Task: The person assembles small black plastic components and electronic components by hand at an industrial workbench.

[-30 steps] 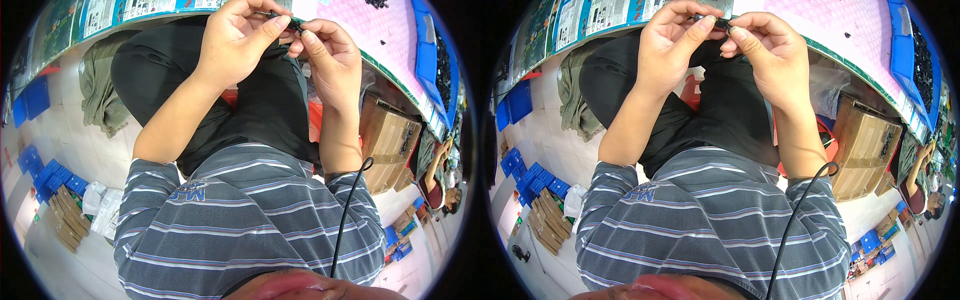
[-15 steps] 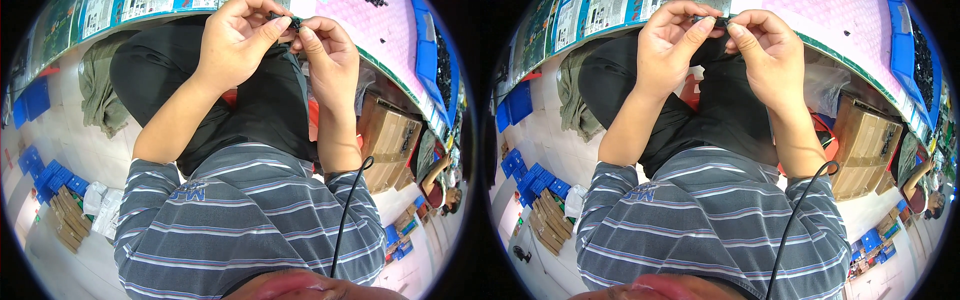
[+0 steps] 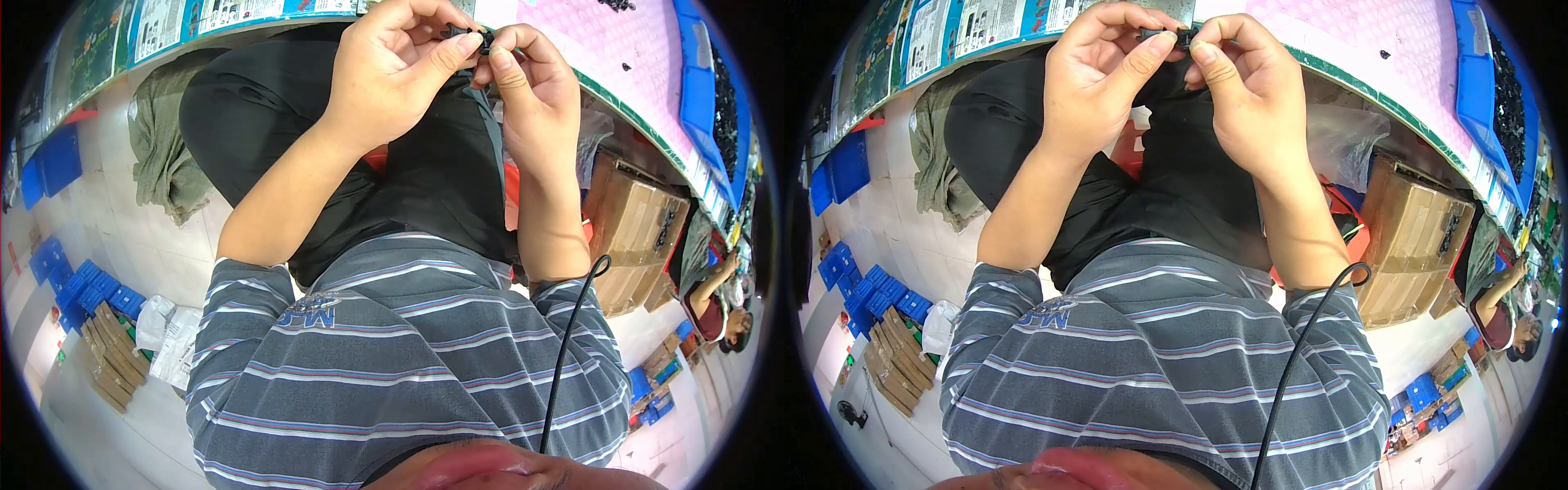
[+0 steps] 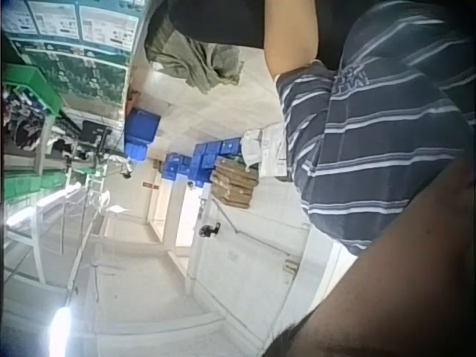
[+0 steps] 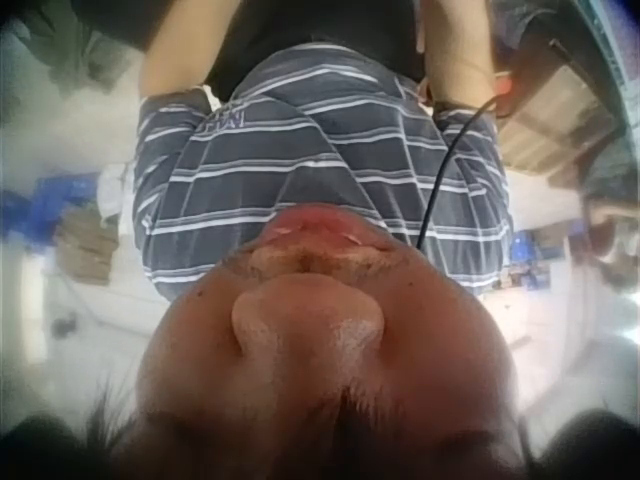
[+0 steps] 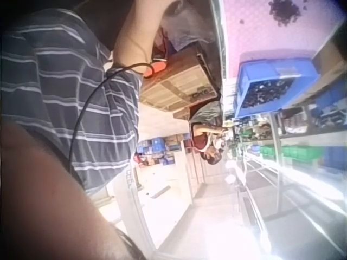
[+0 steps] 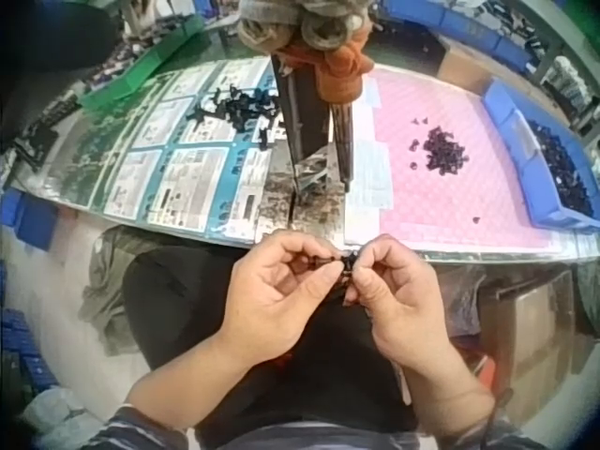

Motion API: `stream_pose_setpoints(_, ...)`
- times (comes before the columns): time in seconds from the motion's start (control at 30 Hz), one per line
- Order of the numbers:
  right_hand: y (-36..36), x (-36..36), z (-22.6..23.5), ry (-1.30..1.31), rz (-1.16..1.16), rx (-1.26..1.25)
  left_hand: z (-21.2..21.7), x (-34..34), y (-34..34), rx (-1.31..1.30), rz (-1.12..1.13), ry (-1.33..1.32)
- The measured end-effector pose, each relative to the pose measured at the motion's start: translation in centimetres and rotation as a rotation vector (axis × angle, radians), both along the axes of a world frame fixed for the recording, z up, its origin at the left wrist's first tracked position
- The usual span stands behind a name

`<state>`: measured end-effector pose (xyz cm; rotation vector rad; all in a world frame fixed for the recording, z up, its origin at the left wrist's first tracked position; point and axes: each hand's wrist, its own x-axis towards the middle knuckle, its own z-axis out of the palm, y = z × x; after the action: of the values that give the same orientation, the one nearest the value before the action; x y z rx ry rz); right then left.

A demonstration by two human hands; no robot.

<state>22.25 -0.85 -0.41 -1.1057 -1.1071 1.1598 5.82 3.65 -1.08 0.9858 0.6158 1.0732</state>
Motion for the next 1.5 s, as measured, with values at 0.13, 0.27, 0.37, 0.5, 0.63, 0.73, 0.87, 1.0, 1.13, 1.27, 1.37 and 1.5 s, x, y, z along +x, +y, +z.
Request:
stream_pose_setpoints(0.13, 0.1, 0.1, -0.1, 0.0, 0.021, -0.01, 0.3, -0.1, 0.0, 0.007, -0.004, 0.036)
stream_pose_setpoints(0.27, 0.1, 0.4, -0.5, 0.043, 0.03, -0.003, 0.0, 0.1, -0.1, 0.001, 0.005, 0.011)
stream_pose_setpoints(0.37, 0.1, 0.5, -0.5, 0.084, 0.039, -0.022, 0.0, 0.2, -0.1, -0.008, 0.001, -0.004)
stream_pose_setpoints(0.5, 0.1, 0.3, -0.1, 0.088, 0.049, -0.014, -3.6, 1.0, 2.9, 0.702, -0.051, -0.25)
stream_pose_setpoints(0.63, -0.1, -0.4, 0.4, 0.048, 0.027, -0.011, -4.8, 1.0, 3.0, 0.705, -0.035, -0.258)
stream_pose_setpoints(0.73, -0.1, -0.4, 0.0, 0.037, 0.037, 0.011, -3.4, 1.0, 2.2, 0.683, -0.033, -0.312)
stream_pose_setpoints(0.87, 0.3, -0.6, -0.8, 0.052, -0.049, 0.049, 0.4, 0.0, 0.3, -0.045, 0.031, -0.008)
stream_pose_setpoints(1.0, 0.4, 0.7, -1.3, -0.024, -0.038, 0.03, 0.7, -0.7, 1.3, 0.003, 0.13, -0.005)
stream_pose_setpoints(1.13, 0.2, 1.3, -1.3, -0.089, -0.033, 0.0, 0.7, -1.2, 1.6, 0.018, 0.136, 0.034)
stream_pose_setpoints(1.27, 0.5, 3.6, -0.9, -0.281, -0.207, 0.058, 0.5, -1.8, 1.7, 0.033, 0.151, 0.04)
stream_pose_setpoints(1.37, 1.2, 8.9, 1.1, -0.592, -0.669, 0.091, 0.8, -1.2, 1.9, 0.052, 0.095, 0.053)
stream_pose_setpoints(1.5, 2.1, 14.4, 1.8, -1.04, -0.763, 0.015, 0.5, -1.2, 1.5, 0.016, 0.048, 0.052)
